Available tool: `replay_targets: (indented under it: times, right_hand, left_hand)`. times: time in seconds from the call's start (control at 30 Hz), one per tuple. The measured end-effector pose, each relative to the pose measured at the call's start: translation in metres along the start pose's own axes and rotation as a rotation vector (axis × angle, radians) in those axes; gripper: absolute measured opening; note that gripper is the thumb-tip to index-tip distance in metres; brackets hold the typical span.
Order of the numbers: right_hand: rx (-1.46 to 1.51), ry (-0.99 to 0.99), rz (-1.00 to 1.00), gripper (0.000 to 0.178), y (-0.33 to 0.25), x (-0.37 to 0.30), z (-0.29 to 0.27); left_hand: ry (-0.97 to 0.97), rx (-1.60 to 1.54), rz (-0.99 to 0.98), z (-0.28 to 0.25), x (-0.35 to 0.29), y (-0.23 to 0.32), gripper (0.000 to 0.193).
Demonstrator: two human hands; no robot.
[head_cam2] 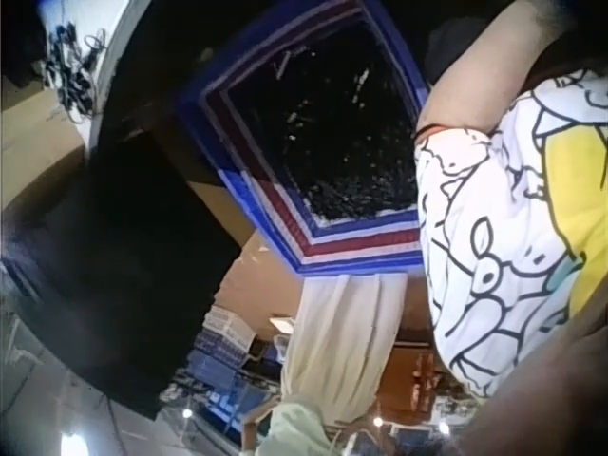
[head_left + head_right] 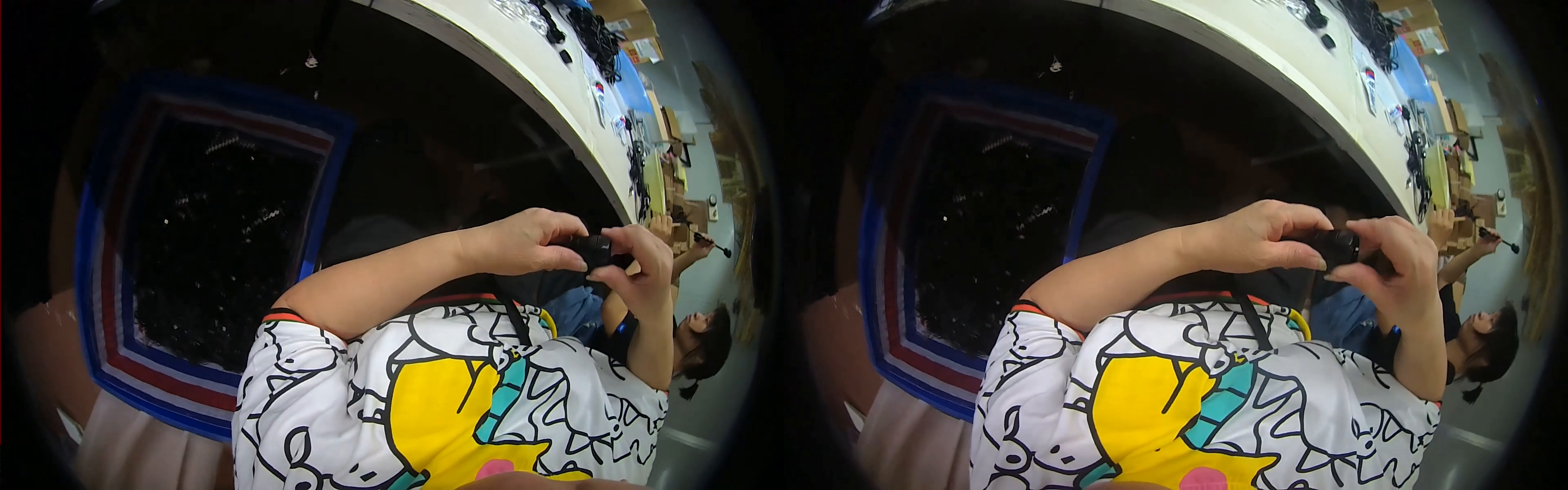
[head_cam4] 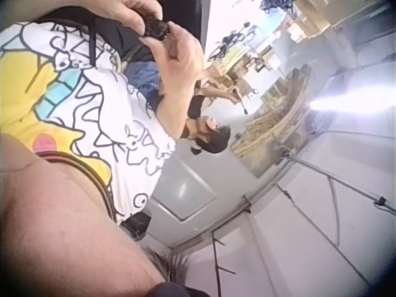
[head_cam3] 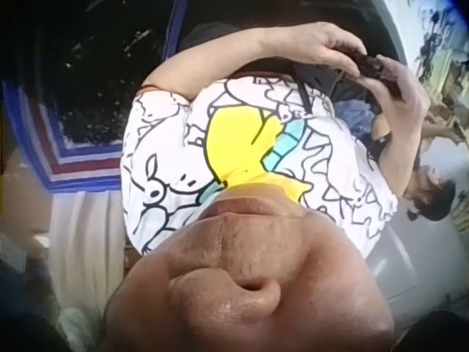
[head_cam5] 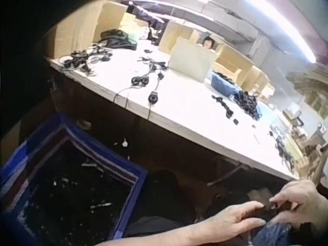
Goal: The person applies glue from a tube to small electronic parts and plastic components, then assembles them by hand into a finished plastic housing.
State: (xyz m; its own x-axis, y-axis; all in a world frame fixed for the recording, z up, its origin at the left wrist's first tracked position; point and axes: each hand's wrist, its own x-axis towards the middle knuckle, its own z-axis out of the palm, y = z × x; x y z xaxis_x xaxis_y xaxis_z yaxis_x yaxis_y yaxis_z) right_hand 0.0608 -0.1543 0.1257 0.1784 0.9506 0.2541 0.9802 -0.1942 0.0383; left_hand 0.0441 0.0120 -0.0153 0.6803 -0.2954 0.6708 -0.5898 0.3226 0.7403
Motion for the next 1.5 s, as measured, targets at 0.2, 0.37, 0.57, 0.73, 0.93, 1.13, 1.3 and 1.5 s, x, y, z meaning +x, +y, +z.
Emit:
replay_targets:
  times: [0.2,0.37,0.57,0.73,0.93,1.13,1.3,1.5]
  right_hand:
    - [0.066,0.117,0.132,0.047,0.0,0.004,0.012]
    - [0.263,0.084,0.35,0.04,0.006,-0.007,0.017]
    - [0.252,0.032,0.326,0.04,0.022,-0.013,0.015]
    - [0.249,0.099,0.389,0.039,0.011,-0.017,0.019]
    - [0.385,0.027,0.626,0.043,0.008,-0.036,0.022]
    - [0.562,0.044,0.768,0.037,0.014,-0.038,0.022]
    - [0.618,0.108,0.737,0.03,0.015,-0.035,0.007]
    - [0.792,0.319,0.613,0.051,0.039,-0.004,0.015]
  left_hand:
    - [0.104,-0.124,-0.159,-0.005,-0.003,0.013,0.024]
    - [0.099,-0.11,-0.257,0.0,0.002,0.015,0.021]
    - [0.061,-0.05,-0.304,-0.001,0.008,0.011,0.022]
    - [0.025,-0.005,-0.493,0.0,0.014,0.016,0.025]
    - [-0.016,0.049,-0.474,0.01,0.016,0.005,0.029]
    - [-0.077,0.181,-0.438,0.007,0.026,0.0,0.031]
    - [-0.022,0.4,-0.308,0.009,0.036,0.015,0.028]
    - [0.302,-0.013,-0.327,-0.011,0.061,0.043,0.028]
